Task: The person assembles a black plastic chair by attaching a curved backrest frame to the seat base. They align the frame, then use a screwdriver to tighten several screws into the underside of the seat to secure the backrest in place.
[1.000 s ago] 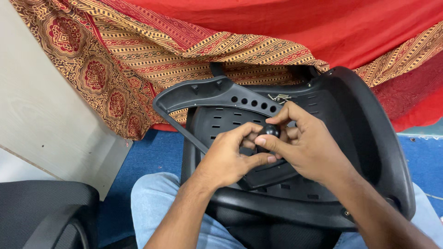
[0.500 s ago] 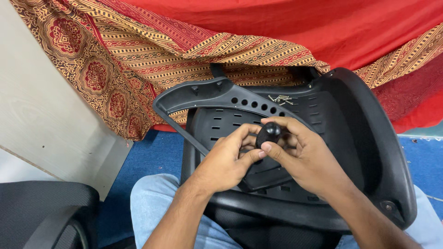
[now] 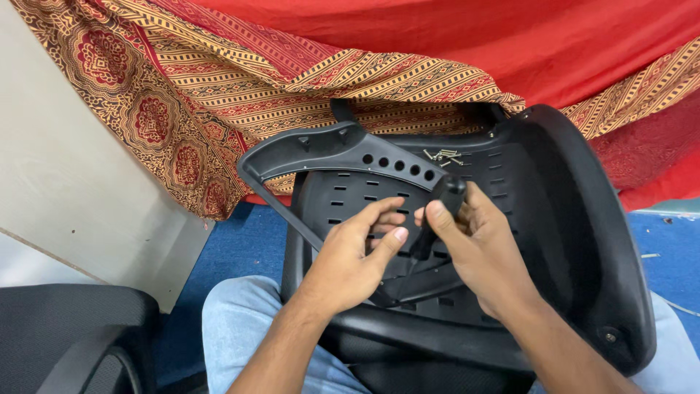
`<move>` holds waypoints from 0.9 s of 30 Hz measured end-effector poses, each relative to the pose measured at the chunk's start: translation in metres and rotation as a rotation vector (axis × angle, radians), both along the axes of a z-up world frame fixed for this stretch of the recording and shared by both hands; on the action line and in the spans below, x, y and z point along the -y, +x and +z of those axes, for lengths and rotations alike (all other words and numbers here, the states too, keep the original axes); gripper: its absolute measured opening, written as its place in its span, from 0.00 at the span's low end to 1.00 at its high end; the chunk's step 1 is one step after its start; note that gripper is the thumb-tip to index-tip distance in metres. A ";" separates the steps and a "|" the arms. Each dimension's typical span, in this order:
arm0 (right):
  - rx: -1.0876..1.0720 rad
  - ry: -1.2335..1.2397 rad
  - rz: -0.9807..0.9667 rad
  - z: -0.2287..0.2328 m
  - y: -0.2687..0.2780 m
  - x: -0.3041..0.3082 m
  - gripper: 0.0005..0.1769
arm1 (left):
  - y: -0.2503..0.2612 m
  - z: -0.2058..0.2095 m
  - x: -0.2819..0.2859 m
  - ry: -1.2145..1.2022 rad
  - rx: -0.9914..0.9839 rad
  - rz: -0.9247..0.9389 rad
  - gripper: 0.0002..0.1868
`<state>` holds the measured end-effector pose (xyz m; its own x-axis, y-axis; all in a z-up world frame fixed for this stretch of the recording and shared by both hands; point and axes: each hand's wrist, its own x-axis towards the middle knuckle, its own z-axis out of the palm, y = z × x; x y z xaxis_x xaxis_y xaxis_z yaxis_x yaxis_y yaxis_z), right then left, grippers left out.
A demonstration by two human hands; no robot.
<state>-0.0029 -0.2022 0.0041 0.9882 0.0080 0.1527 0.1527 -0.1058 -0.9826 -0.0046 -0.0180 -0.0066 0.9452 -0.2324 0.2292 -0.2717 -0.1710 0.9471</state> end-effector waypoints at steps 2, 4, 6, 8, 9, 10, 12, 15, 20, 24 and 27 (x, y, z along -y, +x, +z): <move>-0.127 0.100 -0.067 0.003 0.007 0.007 0.14 | 0.000 -0.002 -0.001 0.055 0.031 0.095 0.21; -0.213 0.150 -0.108 0.004 0.012 0.015 0.16 | -0.002 -0.005 -0.003 0.110 0.082 0.198 0.18; -0.253 0.154 -0.127 0.005 0.020 0.028 0.21 | -0.003 -0.009 -0.005 0.165 0.156 0.306 0.16; -0.316 0.128 -0.159 0.006 0.027 0.044 0.22 | -0.002 -0.012 -0.012 0.318 0.272 0.492 0.15; -0.348 0.115 -0.174 0.004 0.030 0.050 0.22 | -0.001 -0.014 -0.015 0.394 0.329 0.586 0.14; -0.387 0.045 -0.199 0.003 0.034 0.056 0.20 | 0.000 -0.018 -0.017 0.428 0.298 0.664 0.16; -0.467 -0.089 -0.248 0.000 0.039 0.069 0.19 | 0.001 -0.026 -0.020 0.501 0.233 0.815 0.19; -0.508 -0.198 -0.268 -0.005 0.045 0.084 0.20 | 0.007 -0.042 -0.022 0.511 0.070 0.992 0.34; -0.605 -0.355 -0.237 -0.014 0.054 0.096 0.17 | 0.022 -0.053 -0.023 0.169 -0.484 1.094 0.56; -0.732 -0.438 -0.174 -0.027 0.055 0.098 0.18 | 0.022 -0.049 -0.018 -0.151 -0.778 1.034 0.58; -0.749 -0.441 -0.168 -0.034 0.056 0.100 0.17 | 0.024 -0.043 -0.016 -0.272 -0.917 0.954 0.48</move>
<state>0.0526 -0.3018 -0.0298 0.8207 -0.2409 -0.5182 -0.5665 -0.4616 -0.6826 0.0191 -0.0020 -0.0500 0.5477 0.5470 -0.6331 0.5903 0.2836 0.7557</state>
